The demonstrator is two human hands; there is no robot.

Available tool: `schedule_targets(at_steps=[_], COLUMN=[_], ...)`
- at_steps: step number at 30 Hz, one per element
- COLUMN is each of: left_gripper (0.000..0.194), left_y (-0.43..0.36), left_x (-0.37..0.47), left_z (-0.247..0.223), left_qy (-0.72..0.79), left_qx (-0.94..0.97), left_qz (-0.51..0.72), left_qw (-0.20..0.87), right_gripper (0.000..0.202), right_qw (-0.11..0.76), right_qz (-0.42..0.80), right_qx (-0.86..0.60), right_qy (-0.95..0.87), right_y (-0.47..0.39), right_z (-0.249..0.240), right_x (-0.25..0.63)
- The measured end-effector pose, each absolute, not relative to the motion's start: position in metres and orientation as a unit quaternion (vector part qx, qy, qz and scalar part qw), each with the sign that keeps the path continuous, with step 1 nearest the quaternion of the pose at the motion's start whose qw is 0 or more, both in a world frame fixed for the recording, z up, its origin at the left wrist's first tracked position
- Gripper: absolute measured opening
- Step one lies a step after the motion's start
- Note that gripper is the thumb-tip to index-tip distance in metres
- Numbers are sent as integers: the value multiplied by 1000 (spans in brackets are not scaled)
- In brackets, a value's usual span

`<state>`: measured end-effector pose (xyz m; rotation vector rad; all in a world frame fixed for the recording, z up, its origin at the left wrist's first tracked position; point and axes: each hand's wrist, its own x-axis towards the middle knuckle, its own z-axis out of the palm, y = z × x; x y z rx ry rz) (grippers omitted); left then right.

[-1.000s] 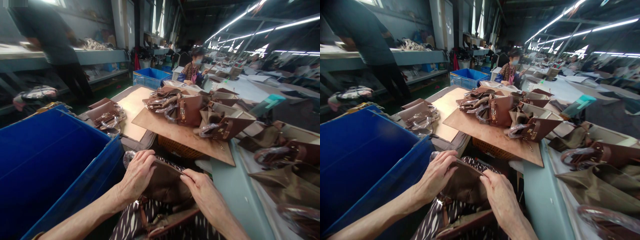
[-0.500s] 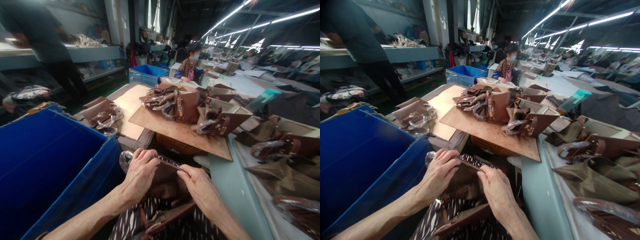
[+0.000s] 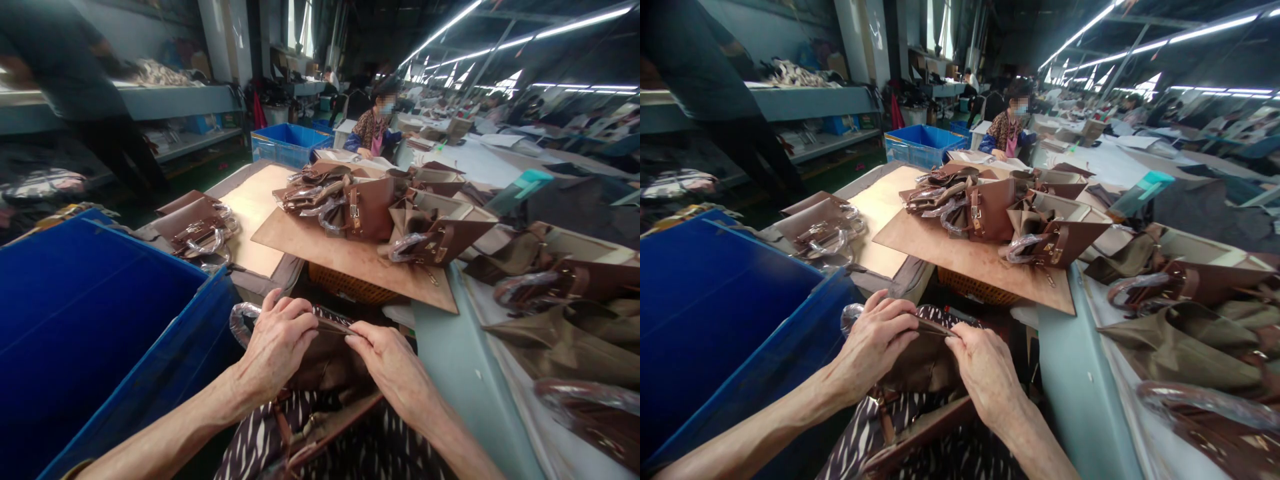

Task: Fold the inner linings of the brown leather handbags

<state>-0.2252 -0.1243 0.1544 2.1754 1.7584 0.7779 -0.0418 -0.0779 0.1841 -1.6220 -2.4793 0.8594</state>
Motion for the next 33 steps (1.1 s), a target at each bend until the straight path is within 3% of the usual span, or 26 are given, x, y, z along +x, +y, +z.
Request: schedule_targets(at_steps=[11,19,33], left_gripper=[12,13,15], left_y=[-112,-106,-107], left_x=[-223,-221,-212], left_z=[154,160,157], left_qy=[637,671,669], left_qx=[690,663,681], left_qz=[297,254,251], left_qw=[176,214,160], right_gripper=[23,24,25], right_qw=[45,43,43], right_qz=[283,276,264], right_qx=[-511,-513,-520], right_qy=[-811,-812,-811], right_y=[-76,-76,-77], right_z=[182,183,184], right_x=[-40,-41,-39])
